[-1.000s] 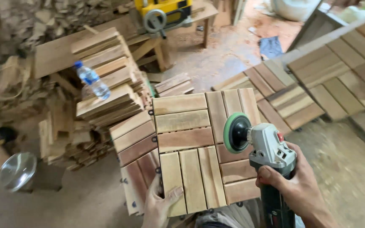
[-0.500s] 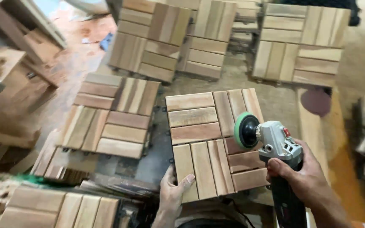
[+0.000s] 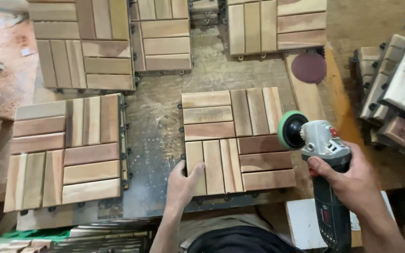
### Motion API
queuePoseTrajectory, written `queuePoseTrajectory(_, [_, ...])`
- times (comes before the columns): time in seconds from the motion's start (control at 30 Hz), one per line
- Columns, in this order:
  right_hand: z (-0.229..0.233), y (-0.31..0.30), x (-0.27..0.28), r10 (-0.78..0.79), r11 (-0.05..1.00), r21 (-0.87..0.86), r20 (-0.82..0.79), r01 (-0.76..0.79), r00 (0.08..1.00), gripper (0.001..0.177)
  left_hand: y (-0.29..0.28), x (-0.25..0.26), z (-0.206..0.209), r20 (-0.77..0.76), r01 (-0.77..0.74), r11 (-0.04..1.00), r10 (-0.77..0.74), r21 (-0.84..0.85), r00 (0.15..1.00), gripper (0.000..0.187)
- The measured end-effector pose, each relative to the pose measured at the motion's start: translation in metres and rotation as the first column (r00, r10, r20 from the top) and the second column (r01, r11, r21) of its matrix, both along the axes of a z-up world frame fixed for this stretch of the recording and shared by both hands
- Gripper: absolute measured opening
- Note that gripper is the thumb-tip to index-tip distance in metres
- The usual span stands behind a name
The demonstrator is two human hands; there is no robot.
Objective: The person uses a handheld power sander to smooth the surface of a wooden block composed of smaller rectangular pieces. They move the sander across the block's surface while holding it steady with their other hand.
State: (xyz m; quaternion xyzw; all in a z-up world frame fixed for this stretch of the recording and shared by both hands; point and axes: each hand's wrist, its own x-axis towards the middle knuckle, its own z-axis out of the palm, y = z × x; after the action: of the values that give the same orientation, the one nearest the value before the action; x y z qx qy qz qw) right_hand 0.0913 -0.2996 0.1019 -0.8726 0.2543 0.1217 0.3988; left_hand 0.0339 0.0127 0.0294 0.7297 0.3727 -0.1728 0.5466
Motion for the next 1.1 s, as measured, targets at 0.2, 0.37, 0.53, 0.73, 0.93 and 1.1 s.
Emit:
queuePoseTrajectory(0.2, [-0.003,0.004,0.011,0.047,0.999,-0.006,0.022,-0.046,0.999,0.083,0.003,-0.011,-0.032,-0.051,0.192,0.943,-0.186,0.27,0.981,0.08])
queuePoseTrajectory(0.37, [-0.012,0.008,0.018,0.064,0.998,0.01,0.076,-0.065,0.995,0.086,-0.02,-0.033,-0.059,0.116,0.015,0.333,-0.369,0.943,0.922,0.106])
queuePoseTrajectory(0.53, [-0.01,0.03,0.026,0.087,0.984,0.153,0.044,-0.093,0.995,0.079,-0.061,-0.028,-0.091,0.013,0.191,0.162,-0.795,0.968,0.607,0.111])
queuePoseTrajectory(0.73, [0.01,0.066,0.039,0.247,0.946,-0.164,-0.193,-0.28,0.95,0.09,-0.036,0.029,-0.102,0.053,0.254,0.265,-0.782,0.93,0.622,0.077])
queuePoseTrajectory(0.93, [0.018,0.101,0.049,0.338,0.875,-0.199,-0.4,-0.441,0.852,0.091,0.011,0.065,-0.112,0.105,0.275,0.535,-0.574,0.799,0.812,0.073])
queuePoseTrajectory(1.1, [0.012,0.128,0.063,0.398,0.851,-0.205,-0.345,-0.483,0.85,0.088,0.015,0.072,-0.108,0.2,0.221,0.705,-0.462,0.674,0.864,0.074])
